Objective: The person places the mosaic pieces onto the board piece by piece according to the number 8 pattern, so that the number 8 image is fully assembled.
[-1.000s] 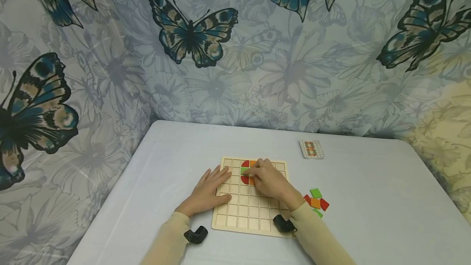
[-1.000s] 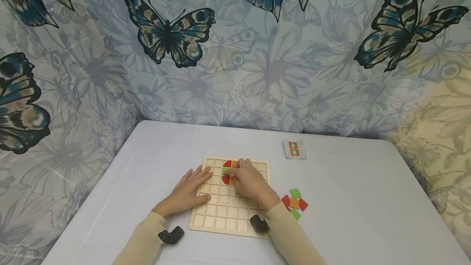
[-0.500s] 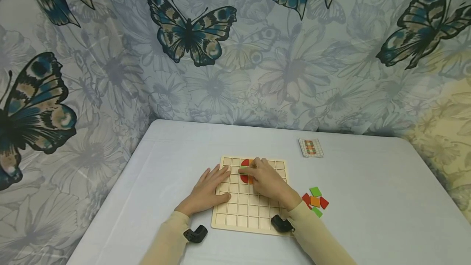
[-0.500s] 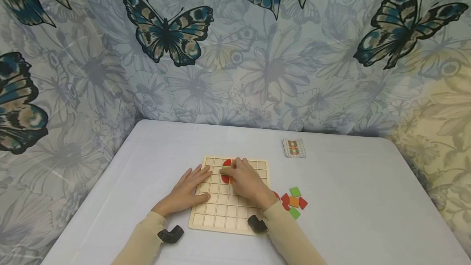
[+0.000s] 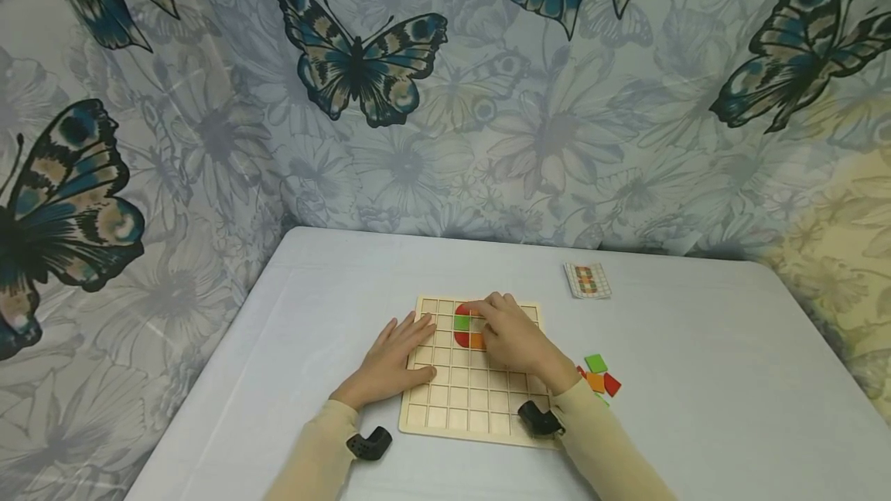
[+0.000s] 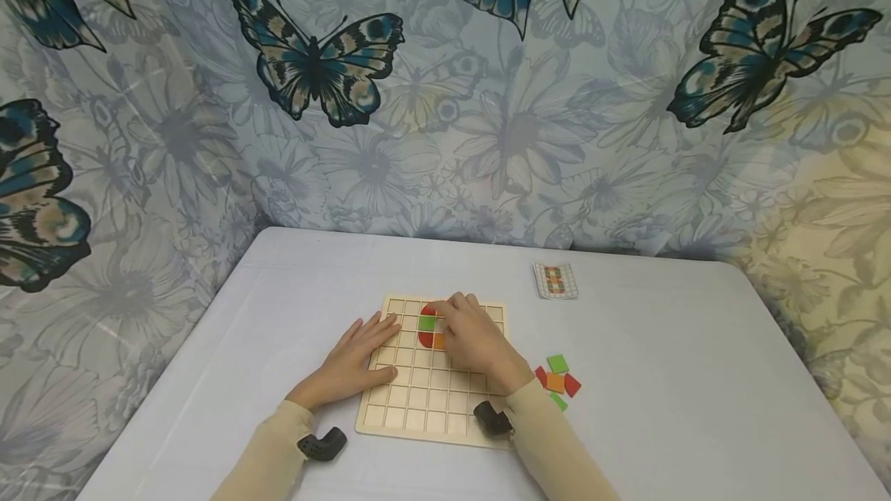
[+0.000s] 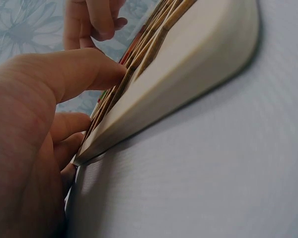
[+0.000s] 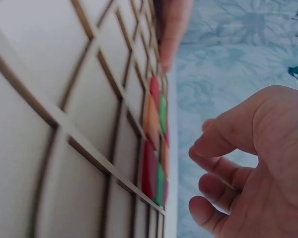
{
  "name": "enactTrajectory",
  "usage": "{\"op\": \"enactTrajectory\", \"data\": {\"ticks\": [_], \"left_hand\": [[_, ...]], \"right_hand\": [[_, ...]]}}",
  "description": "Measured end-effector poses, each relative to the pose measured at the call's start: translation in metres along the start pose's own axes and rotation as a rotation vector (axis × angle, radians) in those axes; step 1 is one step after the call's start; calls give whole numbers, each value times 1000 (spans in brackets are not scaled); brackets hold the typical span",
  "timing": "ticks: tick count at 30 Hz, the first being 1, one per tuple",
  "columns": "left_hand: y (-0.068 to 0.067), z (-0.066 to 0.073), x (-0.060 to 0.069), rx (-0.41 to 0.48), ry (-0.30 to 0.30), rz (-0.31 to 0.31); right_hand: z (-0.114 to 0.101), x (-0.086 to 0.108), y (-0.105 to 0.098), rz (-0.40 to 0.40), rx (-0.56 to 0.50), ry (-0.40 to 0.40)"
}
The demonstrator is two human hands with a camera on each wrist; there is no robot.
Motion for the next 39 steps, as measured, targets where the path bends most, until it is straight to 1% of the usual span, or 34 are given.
{"op": "enactTrajectory", "data": {"ticks": [5,8,13,18,21,24,30,36,39], "left_hand": [[0,0,1,-2,-1,-1],[0,1,1,2,-1,1],[-1,2,1,8,3,-1],[-1,3,1,4,3,-7],[-1,3,1,5,2,-5],[-1,3,2,2,-4,-15],[0,4,3,-4,0,-14],[0,2,3,-14,0,-10],[0,2,2,-17,4,-10]], "right_hand": [[3,1,-11,-9,-73,22],[4,3,-19,-20,-169,24],[6,9,-34,-21,-316,1],[6,20,-53,-8,-432,-4],[6,28,-65,14,-435,6],[8,38,-77,25,-401,22],[13,66,-98,49,-351,54],[17,83,-108,66,-310,46],[24,89,-111,68,-282,69]]}}
Point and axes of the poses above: each hand's wrist, its own x-axis away from the middle knuckle, its own y-axis out of the palm, z = x × y, the point moved 7 cm from there along -x, towards the middle knuckle, and after that the axes turned 2 degrees about y, right-handed, at the moved point
